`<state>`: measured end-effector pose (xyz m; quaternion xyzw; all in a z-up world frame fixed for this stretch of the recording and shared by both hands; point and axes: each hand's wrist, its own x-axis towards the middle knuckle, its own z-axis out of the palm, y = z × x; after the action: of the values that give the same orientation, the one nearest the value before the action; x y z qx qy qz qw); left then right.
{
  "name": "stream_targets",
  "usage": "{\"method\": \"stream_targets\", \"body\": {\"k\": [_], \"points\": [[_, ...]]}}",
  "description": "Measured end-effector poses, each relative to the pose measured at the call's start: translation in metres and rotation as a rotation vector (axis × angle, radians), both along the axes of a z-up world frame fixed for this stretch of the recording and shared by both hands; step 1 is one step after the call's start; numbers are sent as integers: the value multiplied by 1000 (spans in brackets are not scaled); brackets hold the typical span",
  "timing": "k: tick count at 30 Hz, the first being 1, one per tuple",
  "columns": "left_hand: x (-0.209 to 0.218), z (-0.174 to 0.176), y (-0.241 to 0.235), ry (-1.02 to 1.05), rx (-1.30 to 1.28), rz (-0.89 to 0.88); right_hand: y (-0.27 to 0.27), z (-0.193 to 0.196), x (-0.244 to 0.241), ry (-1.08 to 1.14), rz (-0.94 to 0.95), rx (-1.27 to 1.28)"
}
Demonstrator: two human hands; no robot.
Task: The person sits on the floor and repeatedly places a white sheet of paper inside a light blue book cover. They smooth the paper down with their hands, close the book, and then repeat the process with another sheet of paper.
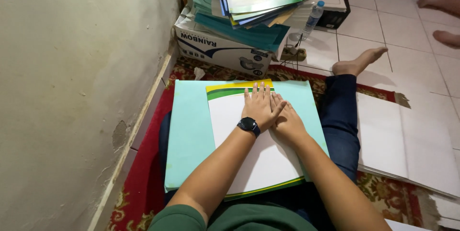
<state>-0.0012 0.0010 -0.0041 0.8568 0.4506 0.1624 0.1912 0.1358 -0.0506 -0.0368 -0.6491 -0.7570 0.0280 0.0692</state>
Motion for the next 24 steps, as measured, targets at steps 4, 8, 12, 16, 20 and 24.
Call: {"method": "stream_targets", "body": {"k": [4,8,12,16,20,24], "points": [[3,-8,4,-23,11,17,25,-2,-1,-22,46,46],[3,-7,5,-56,26,28,62,-32,13,-181,44,78],[4,-9,7,-61,5,27,61,-30,10,-179,43,79],[3,-17,11,-68,9,23,26,-15,-5,-65,-56,27],[6,-28,14,14,90,9,-52,-11,-16,-49,-179,-113],[18,-39,15,191,218,20,-135,-23,-14,-33,-90,111]]}}
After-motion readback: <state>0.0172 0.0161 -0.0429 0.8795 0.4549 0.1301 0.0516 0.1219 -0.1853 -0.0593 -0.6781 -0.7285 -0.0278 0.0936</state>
